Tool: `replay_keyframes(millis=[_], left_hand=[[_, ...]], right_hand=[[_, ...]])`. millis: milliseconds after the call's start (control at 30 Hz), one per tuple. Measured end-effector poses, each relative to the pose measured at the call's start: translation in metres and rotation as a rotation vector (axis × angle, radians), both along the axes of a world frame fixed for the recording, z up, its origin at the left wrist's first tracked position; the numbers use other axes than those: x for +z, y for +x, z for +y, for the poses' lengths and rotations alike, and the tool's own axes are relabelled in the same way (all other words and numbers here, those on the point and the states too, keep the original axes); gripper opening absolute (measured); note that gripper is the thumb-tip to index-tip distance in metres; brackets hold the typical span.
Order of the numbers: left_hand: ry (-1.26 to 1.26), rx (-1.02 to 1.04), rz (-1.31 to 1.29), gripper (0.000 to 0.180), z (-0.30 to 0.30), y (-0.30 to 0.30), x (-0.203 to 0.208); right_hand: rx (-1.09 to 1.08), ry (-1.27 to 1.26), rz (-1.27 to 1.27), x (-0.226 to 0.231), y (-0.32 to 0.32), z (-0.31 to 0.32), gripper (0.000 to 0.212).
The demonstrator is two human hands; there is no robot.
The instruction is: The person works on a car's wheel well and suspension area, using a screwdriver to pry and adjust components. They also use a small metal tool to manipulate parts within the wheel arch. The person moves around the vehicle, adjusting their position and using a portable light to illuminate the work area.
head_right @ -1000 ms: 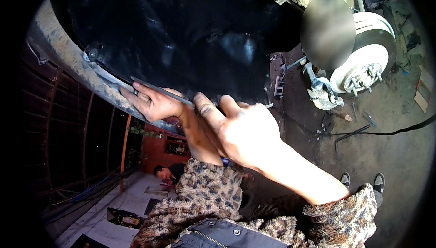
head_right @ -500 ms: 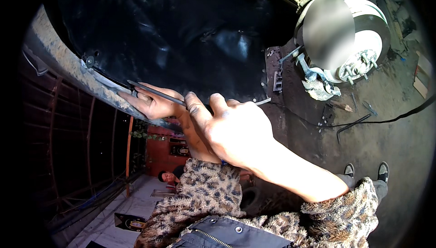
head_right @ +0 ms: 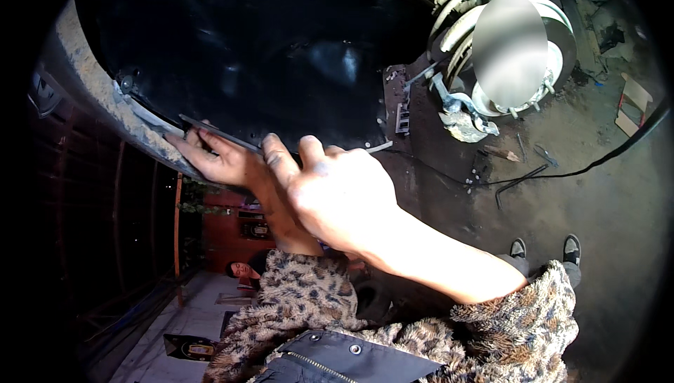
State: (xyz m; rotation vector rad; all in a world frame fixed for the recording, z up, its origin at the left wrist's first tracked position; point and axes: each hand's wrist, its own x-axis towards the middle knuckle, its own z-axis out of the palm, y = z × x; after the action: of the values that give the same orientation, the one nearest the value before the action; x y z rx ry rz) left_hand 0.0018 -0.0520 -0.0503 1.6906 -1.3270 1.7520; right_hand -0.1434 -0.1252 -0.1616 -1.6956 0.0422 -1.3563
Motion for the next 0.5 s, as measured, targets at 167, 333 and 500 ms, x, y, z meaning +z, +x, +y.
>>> replay_keyframes(millis=[167,333,500], left_hand=[[-0.028,0.012,0.142,0.052,0.001,-0.008,0.000],[0.022,0.312,-0.160,0.053,-0.011,-0.014,-0.015],[0.097,0.317,-0.172,0.054,-0.004,-0.020,-0.029]], right_hand=[[0.030,-0.015,0.054,0.003,-0.007,-0.004,0.045],[0.028,0.010,0.018,0.002,-0.009,0.001,0.049],[0.017,0.014,0.026,-0.005,-0.004,0.008,0.052]])
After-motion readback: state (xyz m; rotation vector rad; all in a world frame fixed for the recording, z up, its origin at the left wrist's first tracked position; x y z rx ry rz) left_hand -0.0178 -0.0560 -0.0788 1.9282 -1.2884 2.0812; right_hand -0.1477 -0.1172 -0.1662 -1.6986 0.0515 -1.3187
